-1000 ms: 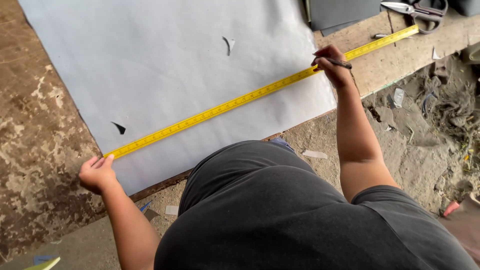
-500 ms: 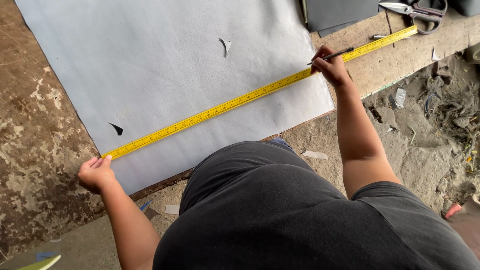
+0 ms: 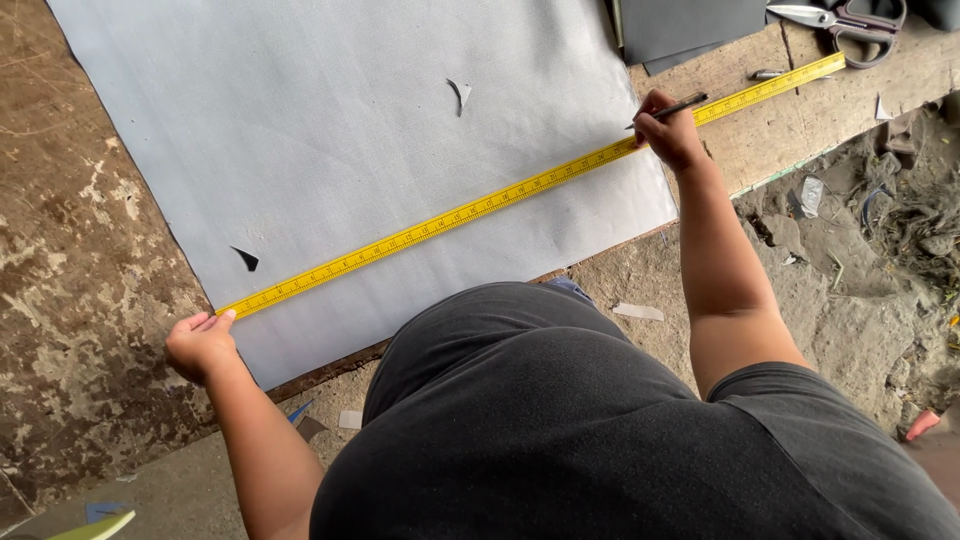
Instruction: The person measures and marks a large sheet of gray fabric using a yellow ruler and a pen. They then use scissors to cut the fabric along the marked lines, separating a rectangular piece from the main sheet.
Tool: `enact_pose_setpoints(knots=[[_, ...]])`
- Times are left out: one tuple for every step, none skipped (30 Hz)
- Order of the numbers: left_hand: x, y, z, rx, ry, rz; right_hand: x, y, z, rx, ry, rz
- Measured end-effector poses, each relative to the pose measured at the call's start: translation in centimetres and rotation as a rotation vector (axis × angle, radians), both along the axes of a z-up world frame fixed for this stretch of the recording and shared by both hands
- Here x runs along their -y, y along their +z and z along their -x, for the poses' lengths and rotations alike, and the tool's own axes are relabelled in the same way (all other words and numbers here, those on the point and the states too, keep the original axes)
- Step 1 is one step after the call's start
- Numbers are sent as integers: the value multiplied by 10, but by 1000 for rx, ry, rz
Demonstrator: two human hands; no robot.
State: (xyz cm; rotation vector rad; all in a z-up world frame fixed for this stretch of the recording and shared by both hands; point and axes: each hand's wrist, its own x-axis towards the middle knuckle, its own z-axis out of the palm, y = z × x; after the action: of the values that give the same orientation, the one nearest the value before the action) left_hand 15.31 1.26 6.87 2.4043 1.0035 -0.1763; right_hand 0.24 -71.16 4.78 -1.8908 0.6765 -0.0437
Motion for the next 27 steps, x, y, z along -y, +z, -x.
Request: enact_pose_setpoints(knots=[[-1, -1, -1, 2, -5, 0, -3, 5, -1, 2, -5, 0], [-2, -1, -2, -5, -6, 1, -6, 9, -2, -20, 10, -1], [-3, -2, -3, -12, -7, 2, -8, 14, -2, -43, 26, -2], [-2, -1, -5, -11, -11, 2, -7, 12, -1, -42, 21, -3], [-1, 0, -6, -24, -8, -1, -5, 9, -2, -34, 23, -13], [-1, 1, -7, -36, -5, -4, -4, 6, -3, -26, 26, -24], [-1, 1, -8, -36, -4, -5, -5, 7, -3, -25, 26, -25], [-2, 1, -9, -51, -9, -13, -6, 8, -3, -45, 28, -20], [-2, 1, -9, -66, -12, -20, -6, 9, -4, -64, 32, -14], [-3, -1, -10, -65, -10, -20, -6, 9, -4, -63, 33, -14], [-5, -3, -10, -67, -25, -35, -7, 9, -5, -69, 38, -9], [-7, -5, -10, -69, -39, -49, -7, 9, -6, -74, 43, -4], [-7, -6, -10, -67, -37, -50, -7, 10, -7, -73, 45, -4], [-7, -7, -10, -53, -30, -36, -7, 12, -9, -66, 80, 28], [-8, -9, -10, -40, -26, -22, -7, 13, -9, -61, 112, 61], [-3, -3, -9, -39, -26, -22, -7, 13, -8, -61, 112, 61], [0, 3, -8, -42, -20, -4, -7, 12, -8, -86, 100, 57], [4, 9, -6, -44, -15, 13, -8, 12, -8, -111, 87, 53], [3, 7, -6, -44, -11, 13, -12, 15, -11, -111, 92, 54], [2, 5, -5, -41, -35, 7, -16, 18, -14, -100, 89, 109], [0, 4, -5, -35, -58, 1, -20, 21, -19, -85, 88, 165], [1, 4, -6, -33, -51, 2, -28, 21, -28, -83, 95, 166], [1, 4, -7, -50, -32, 13, -38, 20, -38, 30, 119, 161], [1, 4, -8, -66, -12, 24, -47, 19, -48, 142, 144, 155], [0, 1, -11, -66, -1, 23, -70, 19, -66, 143, 155, 153], [-2, -3, -14, -78, -5, 22, -94, 18, -85, 117, 259, 51], [-6, -6, -14, -92, -2, 18, -120, 17, -103, 88, 369, -54]])
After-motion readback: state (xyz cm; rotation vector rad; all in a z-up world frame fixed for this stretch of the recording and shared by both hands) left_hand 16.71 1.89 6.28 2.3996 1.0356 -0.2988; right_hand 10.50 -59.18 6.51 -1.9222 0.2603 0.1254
